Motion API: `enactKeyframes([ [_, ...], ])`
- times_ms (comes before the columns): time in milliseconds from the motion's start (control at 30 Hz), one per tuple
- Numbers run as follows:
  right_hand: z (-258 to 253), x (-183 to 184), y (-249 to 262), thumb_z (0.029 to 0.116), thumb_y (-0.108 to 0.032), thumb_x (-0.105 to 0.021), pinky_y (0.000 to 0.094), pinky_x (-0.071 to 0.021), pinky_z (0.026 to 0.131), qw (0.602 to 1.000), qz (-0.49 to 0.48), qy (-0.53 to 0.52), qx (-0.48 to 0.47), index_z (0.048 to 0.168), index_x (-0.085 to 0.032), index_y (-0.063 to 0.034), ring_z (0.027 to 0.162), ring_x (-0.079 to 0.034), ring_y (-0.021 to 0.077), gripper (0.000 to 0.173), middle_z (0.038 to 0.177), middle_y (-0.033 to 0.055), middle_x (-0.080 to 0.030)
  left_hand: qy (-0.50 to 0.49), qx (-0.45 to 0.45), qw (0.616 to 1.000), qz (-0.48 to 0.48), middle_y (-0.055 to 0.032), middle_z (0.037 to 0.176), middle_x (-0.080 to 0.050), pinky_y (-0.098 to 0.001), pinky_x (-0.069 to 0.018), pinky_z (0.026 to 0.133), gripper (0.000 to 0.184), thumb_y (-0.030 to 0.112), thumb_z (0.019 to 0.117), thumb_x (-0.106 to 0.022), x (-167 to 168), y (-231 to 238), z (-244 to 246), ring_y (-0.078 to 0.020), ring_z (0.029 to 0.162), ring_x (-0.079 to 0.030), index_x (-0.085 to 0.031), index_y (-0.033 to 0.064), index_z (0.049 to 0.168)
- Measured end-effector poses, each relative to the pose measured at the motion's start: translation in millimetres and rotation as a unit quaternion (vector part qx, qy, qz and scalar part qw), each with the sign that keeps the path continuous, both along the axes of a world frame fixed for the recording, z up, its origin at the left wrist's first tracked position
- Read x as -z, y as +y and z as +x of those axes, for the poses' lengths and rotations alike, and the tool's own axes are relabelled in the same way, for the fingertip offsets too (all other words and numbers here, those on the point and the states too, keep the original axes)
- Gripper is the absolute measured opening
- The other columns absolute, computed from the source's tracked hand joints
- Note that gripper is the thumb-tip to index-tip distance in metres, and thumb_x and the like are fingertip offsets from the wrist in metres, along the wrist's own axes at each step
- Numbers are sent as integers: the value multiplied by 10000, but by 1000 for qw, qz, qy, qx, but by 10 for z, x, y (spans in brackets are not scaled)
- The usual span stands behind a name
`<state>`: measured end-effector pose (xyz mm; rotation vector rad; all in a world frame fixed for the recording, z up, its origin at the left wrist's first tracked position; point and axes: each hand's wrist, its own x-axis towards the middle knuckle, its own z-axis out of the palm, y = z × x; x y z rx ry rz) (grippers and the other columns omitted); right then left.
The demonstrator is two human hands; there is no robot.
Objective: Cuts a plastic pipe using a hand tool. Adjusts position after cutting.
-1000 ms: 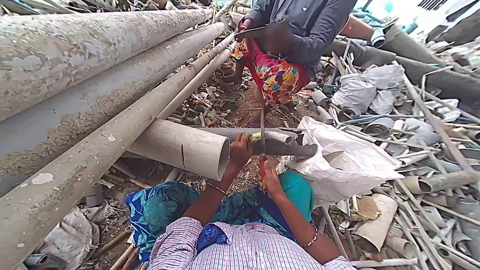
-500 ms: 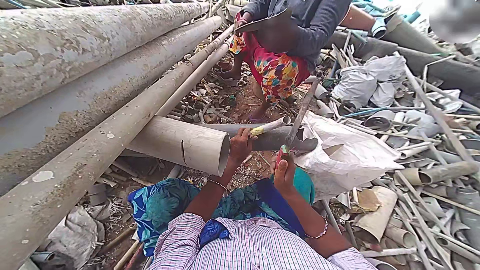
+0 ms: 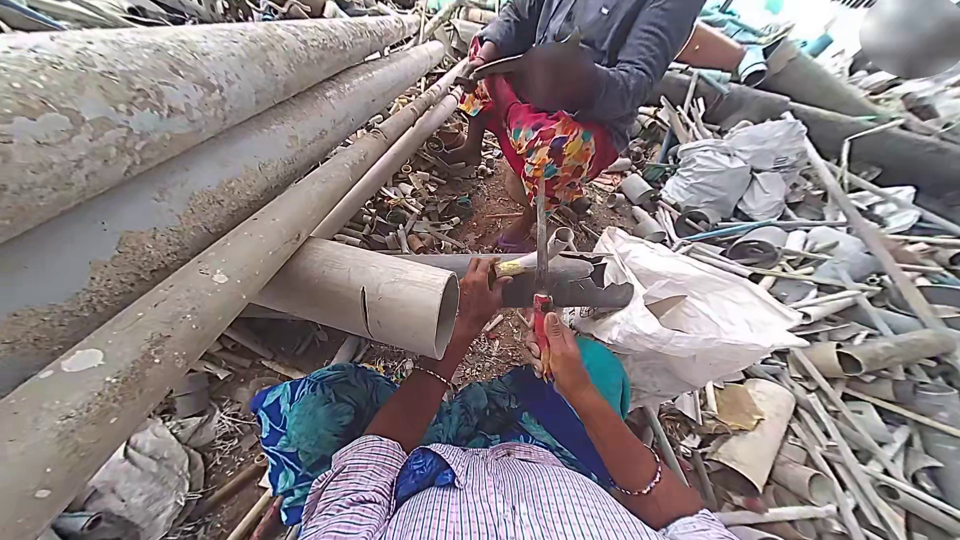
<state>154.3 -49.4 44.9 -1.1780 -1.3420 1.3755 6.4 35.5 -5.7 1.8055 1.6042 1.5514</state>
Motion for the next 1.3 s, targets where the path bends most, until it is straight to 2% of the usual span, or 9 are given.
enactKeyframes([
  [100,30,54,8,1090,-519,-315,136,-442,492,968,243,-50,30,1023,-528,-74,528,-463,-64,497,685,-143,-490,-24,7,1000,16,-246,1138,-692,-526,-564,838,387,106,874,-801,33,11,-10,-381,968,-708,-658,-61,1192],
  [233,30,134,128,1134,-363,-196,188,-387,396,985,-170,-17,14,965,-476,-99,415,-404,43,420,580,-48,-416,-24,-1,999,40,-245,1055,-709,-502,-568,801,324,97,836,-827,55,26,-9,-368,898,-714,-720,-72,1091],
  [433,42,125,24,1107,-456,-309,136,-440,480,975,214,-47,37,1018,-520,-50,512,-461,-58,466,672,-129,-487,-20,14,998,56,-243,1097,-699,-503,-571,814,330,102,853,-817,92,31,-36,-368,929,-711,-704,-63,1115],
  [567,26,153,113,1131,-377,-184,186,-377,385,979,-204,6,11,967,-478,-106,402,-395,42,432,562,-51,-409,-37,17,997,64,-243,1099,-715,-508,-577,819,301,24,817,-817,100,43,-20,-367,928,-722,-727,-68,1089],
  [733,41,74,41,1117,-349,-232,134,-456,452,993,100,57,16,1001,-497,-134,469,-485,-36,360,630,-141,-518,-27,12,997,74,-259,1057,-711,-503,-579,796,299,43,811,-822,99,80,-15,-372,904,-721,-726,-86,1063],
  [900,-34,1,74,1112,-458,-129,186,-356,358,962,-263,72,32,931,-468,-125,380,-378,49,508,551,-45,-395,-26,15,997,68,-242,1064,-708,-490,-577,782,292,33,814,-821,118,57,-31,-353,881,-717,-727,-78,1067],
  [1067,37,23,55,1119,-378,-235,130,-438,446,990,115,78,13,979,-508,-133,462,-485,-31,392,624,-137,-529,-23,11,995,100,-219,1056,-701,-468,-581,720,308,66,811,-837,180,67,-21,-324,831,-714,-718,-48,1072],
  [1200,-23,87,103,1122,-426,-151,177,-368,371,975,-213,45,38,933,-455,-113,386,-388,42,475,550,-48,-402,-33,13,992,118,-241,1053,-718,-458,-590,775,291,12,781,-837,194,85,-11,-336,878,-730,-725,-86,1032],
  [1300,23,-110,16,1127,-342,-129,163,-402,375,991,-113,60,23,948,-470,-104,388,-416,24,453,560,-63,-440,-25,6,990,140,-227,1059,-715,-451,-594,757,269,11,781,-836,231,111,-16,-327,884,-731,-720,-72,1009],
])
